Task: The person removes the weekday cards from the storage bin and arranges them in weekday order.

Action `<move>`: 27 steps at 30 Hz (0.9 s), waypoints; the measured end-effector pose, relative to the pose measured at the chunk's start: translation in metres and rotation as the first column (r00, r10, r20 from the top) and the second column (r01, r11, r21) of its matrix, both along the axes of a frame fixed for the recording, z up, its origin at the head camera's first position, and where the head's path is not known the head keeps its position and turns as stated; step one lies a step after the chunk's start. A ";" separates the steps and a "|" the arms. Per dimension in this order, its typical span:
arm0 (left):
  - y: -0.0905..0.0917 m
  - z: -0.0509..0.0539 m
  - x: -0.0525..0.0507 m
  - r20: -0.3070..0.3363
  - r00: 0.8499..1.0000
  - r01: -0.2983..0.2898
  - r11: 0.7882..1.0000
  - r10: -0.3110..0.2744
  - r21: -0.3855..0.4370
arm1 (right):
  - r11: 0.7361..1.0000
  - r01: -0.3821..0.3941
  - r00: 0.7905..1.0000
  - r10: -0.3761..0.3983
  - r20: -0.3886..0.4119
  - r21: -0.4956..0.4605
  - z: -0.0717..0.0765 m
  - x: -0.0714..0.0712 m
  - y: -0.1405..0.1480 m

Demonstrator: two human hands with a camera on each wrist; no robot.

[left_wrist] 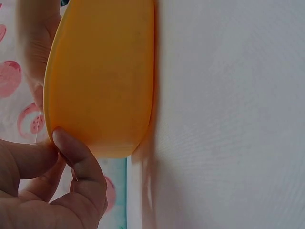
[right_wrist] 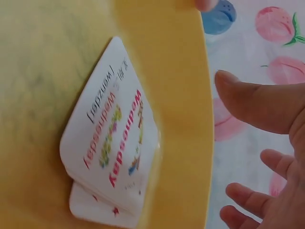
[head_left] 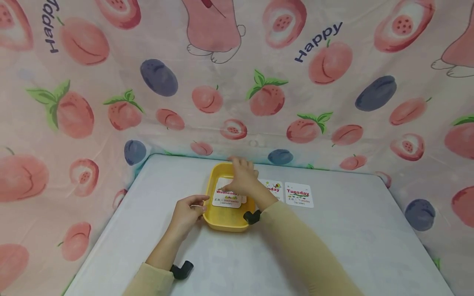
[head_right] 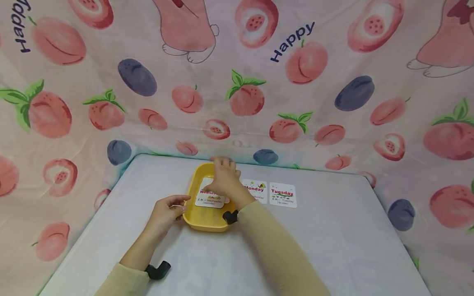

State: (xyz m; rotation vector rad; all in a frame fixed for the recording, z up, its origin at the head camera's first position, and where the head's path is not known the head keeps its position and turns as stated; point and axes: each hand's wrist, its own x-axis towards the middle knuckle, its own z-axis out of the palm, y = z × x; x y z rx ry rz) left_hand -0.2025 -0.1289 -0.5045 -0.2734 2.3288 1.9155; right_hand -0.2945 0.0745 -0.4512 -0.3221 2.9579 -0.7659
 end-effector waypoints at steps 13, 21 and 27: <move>-0.001 -0.001 0.000 -0.009 1.000 0.011 1.000 -0.011 -0.005 | 0.987 -0.048 0.990 0.027 0.137 0.150 -0.022 -0.006 -0.014; -0.002 -0.002 0.001 -0.022 1.000 0.017 1.000 -0.016 0.024 | 0.978 -0.084 0.989 0.058 0.138 0.191 -0.026 -0.003 -0.015; -0.002 -0.002 0.001 -0.020 1.000 0.016 0.999 -0.016 0.028 | 0.965 -0.097 0.986 0.061 0.155 0.242 -0.030 -0.003 -0.018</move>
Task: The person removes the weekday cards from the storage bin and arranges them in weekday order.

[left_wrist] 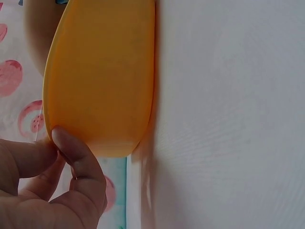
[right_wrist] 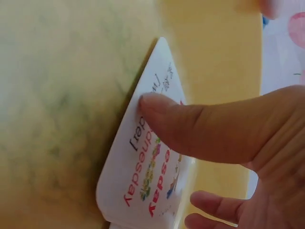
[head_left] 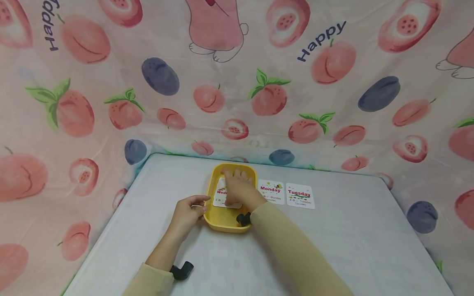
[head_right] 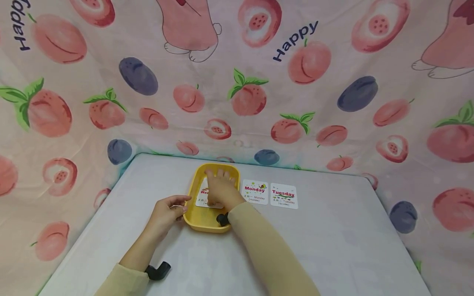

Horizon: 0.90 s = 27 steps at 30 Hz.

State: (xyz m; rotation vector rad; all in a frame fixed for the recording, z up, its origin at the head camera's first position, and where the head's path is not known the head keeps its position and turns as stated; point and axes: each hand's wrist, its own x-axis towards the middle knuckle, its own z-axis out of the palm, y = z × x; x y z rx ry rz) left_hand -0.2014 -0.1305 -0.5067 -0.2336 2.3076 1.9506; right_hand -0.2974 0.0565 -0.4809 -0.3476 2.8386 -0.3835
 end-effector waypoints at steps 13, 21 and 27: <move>-0.001 -0.002 -0.002 0.018 1.000 0.002 1.000 -0.001 -0.011 | 1.000 0.017 1.000 -0.017 0.001 0.018 -0.006 -0.004 -0.001; -0.001 -0.003 -0.003 0.006 1.000 0.001 1.000 -0.001 -0.006 | 0.999 0.025 0.998 -0.024 -0.050 0.025 -0.005 -0.005 -0.002; -0.001 -0.001 -0.002 -0.002 1.000 0.003 1.000 -0.003 -0.009 | 0.999 0.038 0.997 -0.036 -0.071 0.024 -0.003 -0.004 -0.003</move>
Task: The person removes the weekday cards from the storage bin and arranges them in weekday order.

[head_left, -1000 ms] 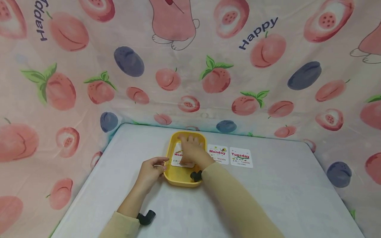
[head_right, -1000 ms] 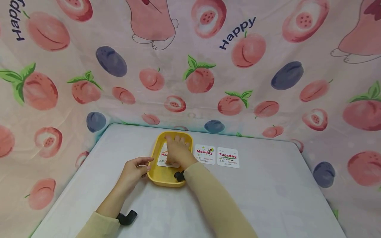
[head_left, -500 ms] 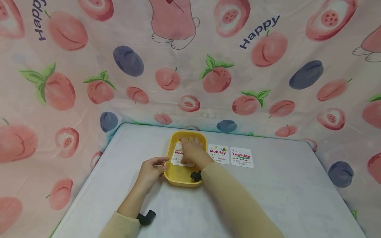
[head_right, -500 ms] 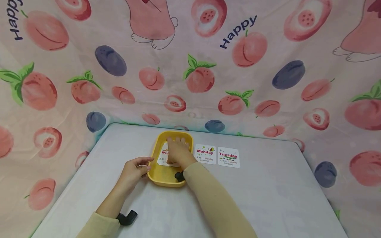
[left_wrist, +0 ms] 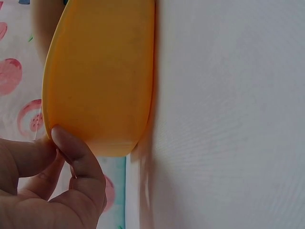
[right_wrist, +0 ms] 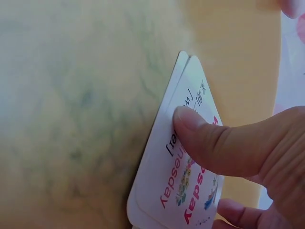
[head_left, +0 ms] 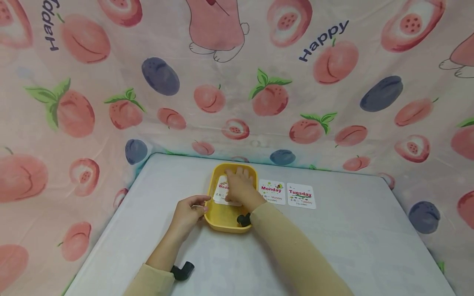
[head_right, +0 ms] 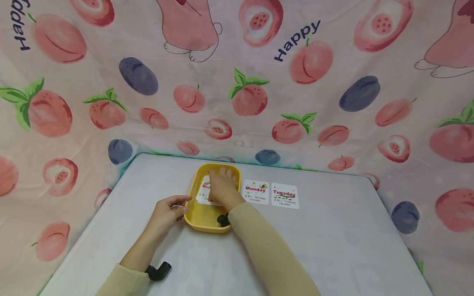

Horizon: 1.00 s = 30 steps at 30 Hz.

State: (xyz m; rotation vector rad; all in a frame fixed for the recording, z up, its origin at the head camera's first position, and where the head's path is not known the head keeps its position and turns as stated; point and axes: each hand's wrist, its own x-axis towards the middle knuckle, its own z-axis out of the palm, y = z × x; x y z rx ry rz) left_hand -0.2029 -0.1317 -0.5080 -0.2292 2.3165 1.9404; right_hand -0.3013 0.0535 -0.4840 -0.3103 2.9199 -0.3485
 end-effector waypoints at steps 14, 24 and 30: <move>0.000 0.000 -0.001 0.021 1.000 0.000 1.000 -0.001 0.007 | 0.997 0.060 0.995 -0.063 -0.072 -0.050 -0.005 -0.003 0.000; 0.001 0.002 0.000 0.018 1.000 -0.005 1.000 0.005 -0.009 | 0.998 0.040 0.985 -0.047 -0.165 -0.043 -0.004 -0.001 -0.001; 0.001 0.000 0.000 0.022 1.000 -0.006 1.000 0.007 -0.010 | 0.997 0.048 0.982 -0.058 -0.180 -0.059 -0.002 0.000 -0.002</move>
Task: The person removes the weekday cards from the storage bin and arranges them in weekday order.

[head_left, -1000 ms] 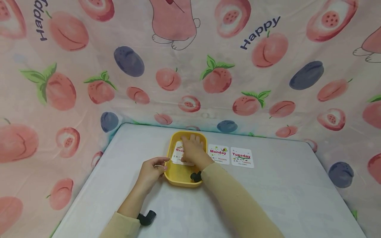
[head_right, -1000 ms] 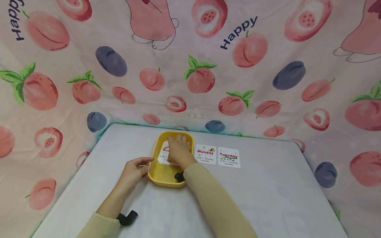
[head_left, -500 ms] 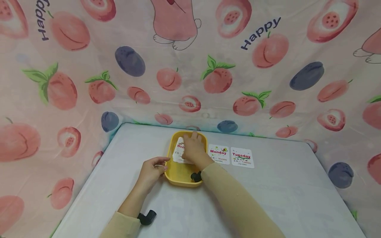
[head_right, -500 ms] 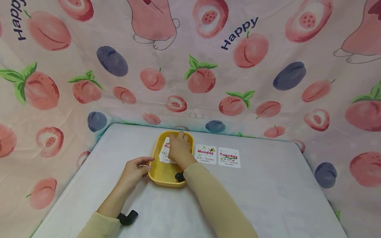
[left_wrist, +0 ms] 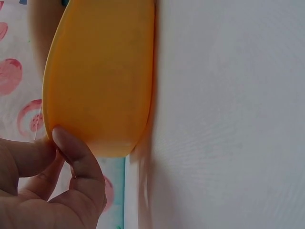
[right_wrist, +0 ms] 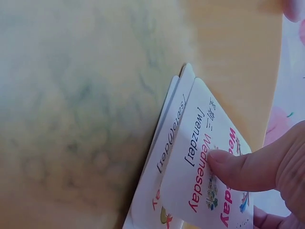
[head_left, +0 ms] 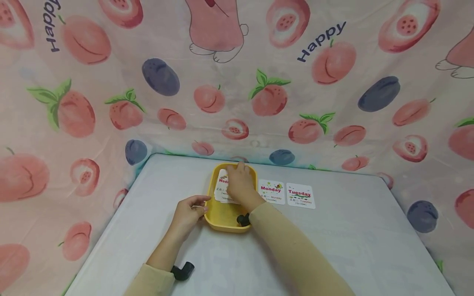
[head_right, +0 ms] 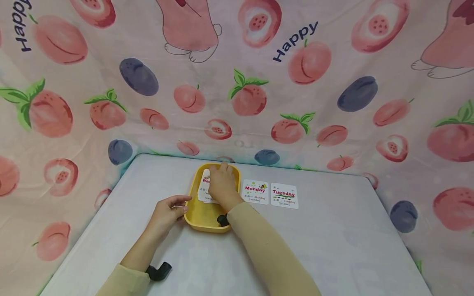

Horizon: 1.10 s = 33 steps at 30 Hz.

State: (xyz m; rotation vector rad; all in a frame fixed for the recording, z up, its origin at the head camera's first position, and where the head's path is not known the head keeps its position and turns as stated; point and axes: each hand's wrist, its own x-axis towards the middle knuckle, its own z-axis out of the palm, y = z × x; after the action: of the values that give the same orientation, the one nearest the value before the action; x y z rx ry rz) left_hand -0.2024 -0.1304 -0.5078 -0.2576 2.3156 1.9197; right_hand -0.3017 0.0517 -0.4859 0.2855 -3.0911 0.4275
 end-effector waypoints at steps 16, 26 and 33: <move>0.001 0.000 0.001 0.002 1.000 0.000 1.000 0.000 0.008 | 0.994 0.017 1.000 -0.018 -0.008 -0.105 0.009 0.001 0.002; 0.001 0.000 0.001 -0.002 1.000 -0.004 1.000 0.004 0.003 | 0.984 0.005 0.999 0.003 0.044 -0.176 0.018 -0.003 0.005; 0.001 0.000 0.001 -0.006 1.000 -0.003 1.000 0.003 -0.003 | 0.926 0.059 0.993 -0.016 0.116 -0.372 0.024 -0.004 0.012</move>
State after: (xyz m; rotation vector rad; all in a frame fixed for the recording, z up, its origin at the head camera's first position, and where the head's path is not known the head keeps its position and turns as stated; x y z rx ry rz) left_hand -0.2013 -0.1298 -0.5082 -0.2561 2.3236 1.9213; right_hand -0.3057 0.0641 -0.4619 0.1986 -3.0202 1.0484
